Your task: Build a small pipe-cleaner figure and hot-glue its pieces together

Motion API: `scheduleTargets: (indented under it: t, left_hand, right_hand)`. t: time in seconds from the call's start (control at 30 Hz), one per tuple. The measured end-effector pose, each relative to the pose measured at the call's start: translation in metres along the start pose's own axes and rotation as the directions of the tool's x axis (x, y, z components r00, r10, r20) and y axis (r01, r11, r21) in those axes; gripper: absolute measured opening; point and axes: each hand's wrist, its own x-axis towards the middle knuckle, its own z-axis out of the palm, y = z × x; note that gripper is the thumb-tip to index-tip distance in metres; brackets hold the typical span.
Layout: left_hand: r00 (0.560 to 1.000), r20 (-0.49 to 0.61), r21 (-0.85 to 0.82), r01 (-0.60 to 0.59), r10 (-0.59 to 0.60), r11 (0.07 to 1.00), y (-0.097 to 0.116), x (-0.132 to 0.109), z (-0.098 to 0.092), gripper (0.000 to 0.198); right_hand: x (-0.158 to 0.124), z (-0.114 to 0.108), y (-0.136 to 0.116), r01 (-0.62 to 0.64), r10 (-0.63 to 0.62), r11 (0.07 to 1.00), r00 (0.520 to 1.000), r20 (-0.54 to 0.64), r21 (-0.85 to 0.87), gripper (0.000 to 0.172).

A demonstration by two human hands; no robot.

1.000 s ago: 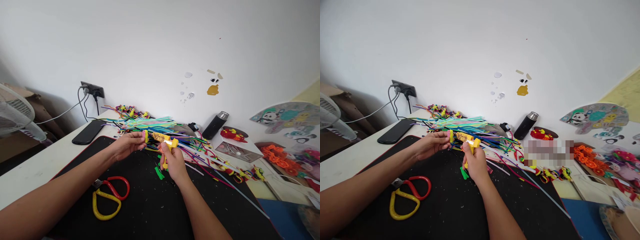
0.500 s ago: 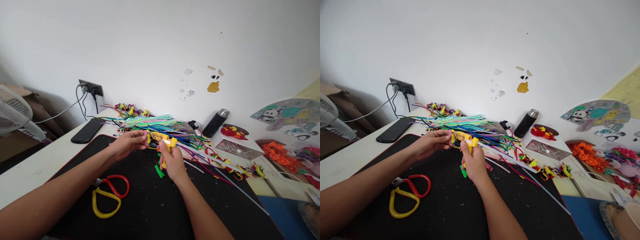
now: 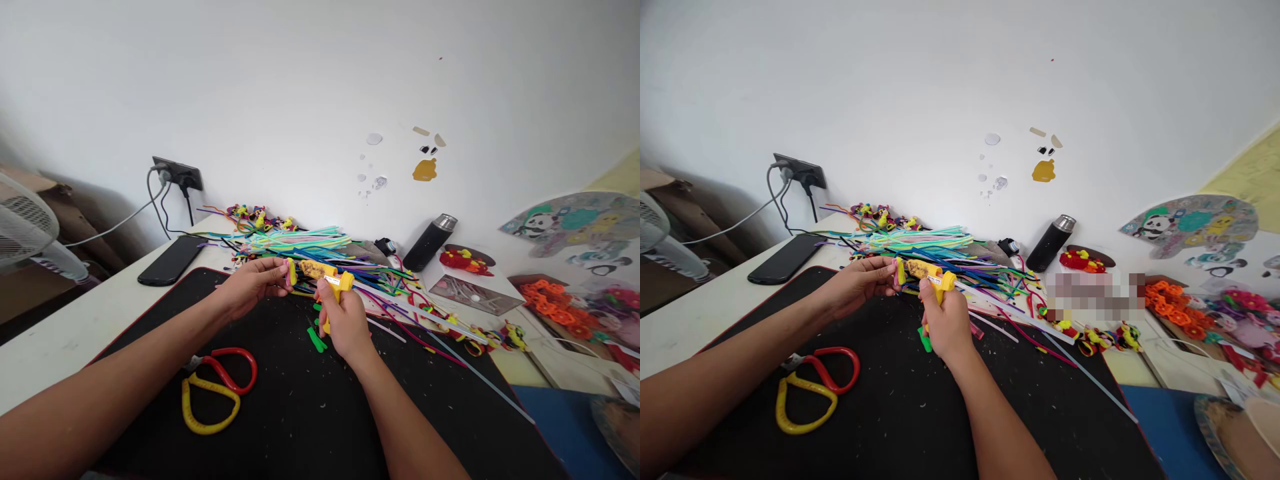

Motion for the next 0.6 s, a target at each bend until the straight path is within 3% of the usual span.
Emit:
scheduleTargets:
  t: [0.6]
  left_hand:
    - [1.000, -0.007, 0.057, -0.020, 0.020, 0.998, -0.0002, -0.0003, 0.0022, 0.038]
  right_hand:
    - [-0.0019, 0.0006, 0.0017, 0.007, -0.006, 0.999, 1.000, 0.015, -0.036, 0.064]
